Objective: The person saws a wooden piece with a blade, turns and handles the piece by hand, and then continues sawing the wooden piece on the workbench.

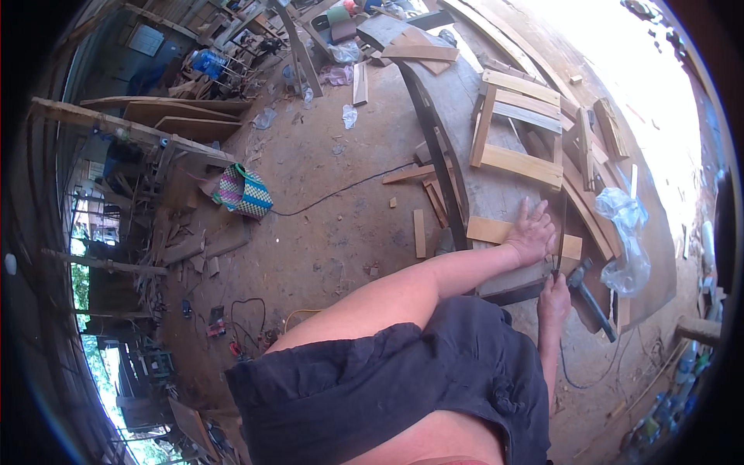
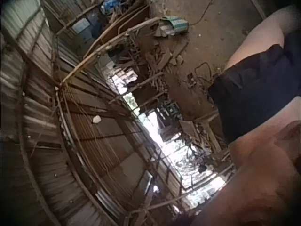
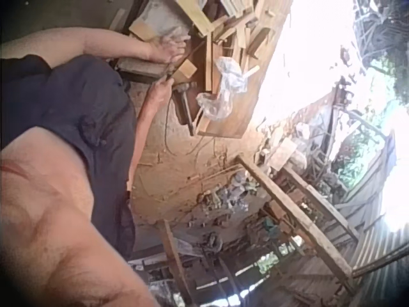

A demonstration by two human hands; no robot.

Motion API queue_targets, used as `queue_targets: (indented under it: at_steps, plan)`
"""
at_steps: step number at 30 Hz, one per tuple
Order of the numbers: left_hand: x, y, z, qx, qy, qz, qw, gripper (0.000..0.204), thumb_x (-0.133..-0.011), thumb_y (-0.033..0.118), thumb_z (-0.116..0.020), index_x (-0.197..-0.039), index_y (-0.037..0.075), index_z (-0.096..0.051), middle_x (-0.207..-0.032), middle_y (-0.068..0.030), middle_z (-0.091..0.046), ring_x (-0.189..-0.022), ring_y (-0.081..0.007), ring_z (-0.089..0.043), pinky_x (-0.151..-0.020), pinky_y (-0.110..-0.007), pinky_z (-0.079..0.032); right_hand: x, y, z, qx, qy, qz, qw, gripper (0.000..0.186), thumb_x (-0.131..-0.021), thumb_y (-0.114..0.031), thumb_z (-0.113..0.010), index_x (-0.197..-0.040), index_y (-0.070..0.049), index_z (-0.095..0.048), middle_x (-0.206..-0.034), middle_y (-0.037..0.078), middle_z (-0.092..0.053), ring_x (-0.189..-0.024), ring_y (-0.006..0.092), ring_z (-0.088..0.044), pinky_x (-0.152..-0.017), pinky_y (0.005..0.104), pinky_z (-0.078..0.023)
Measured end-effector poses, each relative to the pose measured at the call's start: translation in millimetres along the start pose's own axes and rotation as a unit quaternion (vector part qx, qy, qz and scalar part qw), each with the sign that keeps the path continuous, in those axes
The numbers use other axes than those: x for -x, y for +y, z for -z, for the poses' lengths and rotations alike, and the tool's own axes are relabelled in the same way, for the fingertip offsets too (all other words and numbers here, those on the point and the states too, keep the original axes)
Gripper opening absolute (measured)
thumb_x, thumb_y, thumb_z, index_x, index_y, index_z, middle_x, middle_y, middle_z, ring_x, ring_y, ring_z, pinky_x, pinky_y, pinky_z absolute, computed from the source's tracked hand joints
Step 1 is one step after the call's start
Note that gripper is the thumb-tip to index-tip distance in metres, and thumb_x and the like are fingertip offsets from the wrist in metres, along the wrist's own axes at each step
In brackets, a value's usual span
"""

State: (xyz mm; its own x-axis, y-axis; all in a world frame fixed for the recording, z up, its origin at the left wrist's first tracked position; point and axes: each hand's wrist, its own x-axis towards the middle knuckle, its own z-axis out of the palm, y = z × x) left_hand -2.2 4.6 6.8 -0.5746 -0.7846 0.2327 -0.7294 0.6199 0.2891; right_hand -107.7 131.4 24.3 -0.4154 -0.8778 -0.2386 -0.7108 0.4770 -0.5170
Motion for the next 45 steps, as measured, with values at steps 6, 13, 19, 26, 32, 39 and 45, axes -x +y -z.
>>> queue_targets:
  at_steps: [6,13,19,26,32,39,45]
  plan:
    - [-3,-4,7,0.004,0.008,0.006,1.0,0.023,-0.085,0.028,-0.048,-0.087,0.008,-0.06,-0.105,-0.0121,-0.055,-0.129,-0.0312,-0.035,-0.107,-0.062,-0.017,47,18,9,0.016,-0.011,-0.003,1.0,0.024,-0.093,-0.029,-0.047,-0.103,-0.009,-0.056,-0.09,0.02,-0.065,-0.085,0.0418,-0.06,-0.07,0.0508,-0.045]
    - [-4,-5,-3,-0.005,0.017,-0.004,1.0,0.024,-0.085,0.029,-0.048,-0.086,0.008,-0.06,-0.105,-0.0119,-0.055,-0.129,-0.0318,-0.034,-0.107,-0.062,-0.016,-9,-2,2,0.049,-0.026,-0.018,0.998,0.027,-0.093,-0.031,-0.046,-0.106,-0.009,-0.056,-0.091,0.021,-0.064,-0.086,0.0417,-0.06,-0.07,0.05,-0.045]
    - [1,-5,-11,-0.001,0.019,0.002,1.0,0.026,-0.085,0.029,-0.048,-0.087,0.007,-0.061,-0.105,-0.0122,-0.055,-0.13,-0.0324,-0.034,-0.107,-0.062,-0.014,52,27,3,-0.005,-0.007,0.0,1.0,0.028,-0.094,-0.028,-0.045,-0.11,-0.009,-0.057,-0.1,0.019,-0.064,-0.094,0.0398,-0.06,-0.075,0.0479,-0.046]
    - [0,-4,-2,0.001,-0.002,0.002,1.0,0.025,-0.084,0.029,-0.049,-0.088,0.007,-0.062,-0.107,-0.0123,-0.056,-0.13,-0.0334,-0.034,-0.106,-0.063,-0.014,6,-6,9,-0.001,-0.032,-0.024,0.999,0.03,-0.094,-0.029,-0.045,-0.109,-0.006,-0.057,-0.101,0.019,-0.064,-0.095,0.0395,-0.059,-0.076,0.0476,-0.046]
    - [-1,-4,-2,0.014,-0.005,0.011,1.0,0.025,-0.084,0.029,-0.049,-0.088,0.007,-0.061,-0.108,-0.0123,-0.055,-0.131,-0.0325,-0.033,-0.107,-0.063,-0.013,39,16,4,0.053,-0.043,-0.048,0.996,0.031,-0.093,-0.031,-0.046,-0.109,-0.006,-0.057,-0.096,0.021,-0.064,-0.091,0.0403,-0.06,-0.074,0.0492,-0.045]
    - [-3,-4,4,0.009,-0.013,0.008,1.0,0.024,-0.085,0.028,-0.047,-0.087,0.008,-0.06,-0.106,-0.0118,-0.055,-0.131,-0.0318,-0.033,-0.107,-0.062,-0.013,7,-4,7,0.017,-0.008,-0.018,1.0,0.028,-0.093,-0.031,-0.046,-0.106,-0.008,-0.056,-0.091,0.021,-0.064,-0.086,0.0412,-0.06,-0.071,0.0507,-0.045]
    - [1,-3,2,0.016,-0.005,0.009,1.0,0.022,-0.085,0.028,-0.047,-0.086,0.008,-0.059,-0.104,-0.0116,-0.054,-0.131,-0.0313,-0.033,-0.107,-0.062,-0.014,41,8,9,0.034,-0.014,-0.023,0.999,0.024,-0.093,-0.029,-0.047,-0.103,-0.009,-0.055,-0.089,0.019,-0.065,-0.084,0.041,-0.061,-0.07,0.0509,-0.045]
